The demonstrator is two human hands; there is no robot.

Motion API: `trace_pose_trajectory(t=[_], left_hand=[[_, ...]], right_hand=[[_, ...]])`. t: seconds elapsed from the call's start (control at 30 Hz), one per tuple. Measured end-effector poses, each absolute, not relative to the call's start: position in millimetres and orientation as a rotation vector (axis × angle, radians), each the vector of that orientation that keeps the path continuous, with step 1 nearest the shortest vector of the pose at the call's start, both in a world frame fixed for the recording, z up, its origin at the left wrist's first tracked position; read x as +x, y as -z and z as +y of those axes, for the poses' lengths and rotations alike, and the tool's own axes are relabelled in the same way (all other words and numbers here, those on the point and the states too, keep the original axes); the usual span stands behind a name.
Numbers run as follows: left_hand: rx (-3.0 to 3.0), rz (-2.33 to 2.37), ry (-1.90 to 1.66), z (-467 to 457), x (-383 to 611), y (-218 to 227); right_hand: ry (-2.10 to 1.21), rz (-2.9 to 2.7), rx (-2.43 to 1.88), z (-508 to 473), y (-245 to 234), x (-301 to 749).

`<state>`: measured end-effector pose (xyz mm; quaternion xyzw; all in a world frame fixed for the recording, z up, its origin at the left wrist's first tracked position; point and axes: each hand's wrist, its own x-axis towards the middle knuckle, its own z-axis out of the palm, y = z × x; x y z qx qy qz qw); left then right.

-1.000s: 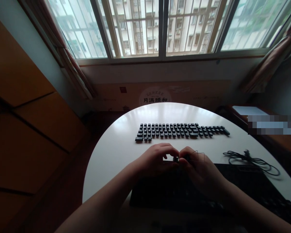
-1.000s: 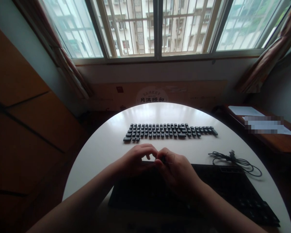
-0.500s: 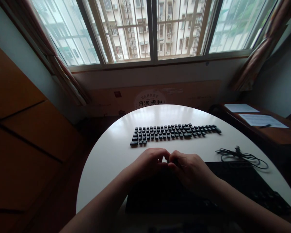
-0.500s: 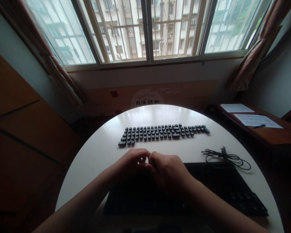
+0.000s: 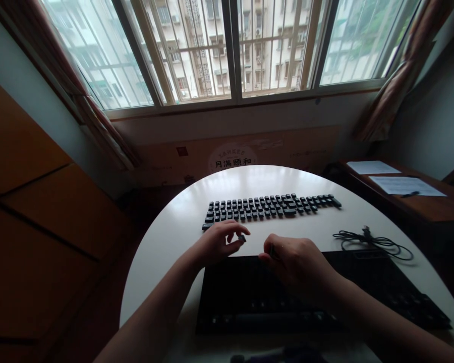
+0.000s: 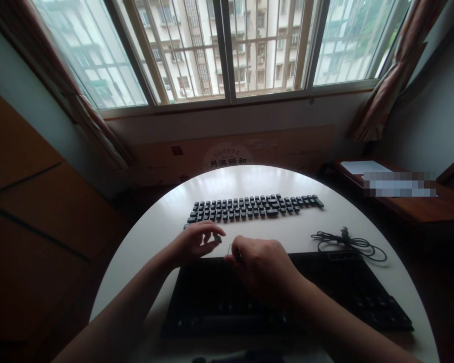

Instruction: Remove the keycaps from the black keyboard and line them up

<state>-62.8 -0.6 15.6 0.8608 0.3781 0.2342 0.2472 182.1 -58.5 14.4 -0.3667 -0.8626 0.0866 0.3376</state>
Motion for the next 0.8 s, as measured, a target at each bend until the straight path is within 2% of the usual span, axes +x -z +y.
trace_pose_trajectory(t=[0.17,0.47,0.8], left_hand=[[2.504,1.258,-0.582,12.2,-75.2,-7.9],[2.683,1.391,-0.369,17.7,-68.0,5.6],[2.694,1.61,-0.372,27.7,-65.7,11.2]], right_hand=[[-0.279,-2.256,-0.92,-60.7,-17.9,181.6],[-0.325,-2.242,-0.919,-60.7,-17.4,183.1],[-0.339,-2.23,-0.899,-60.4,-17.6,183.4]])
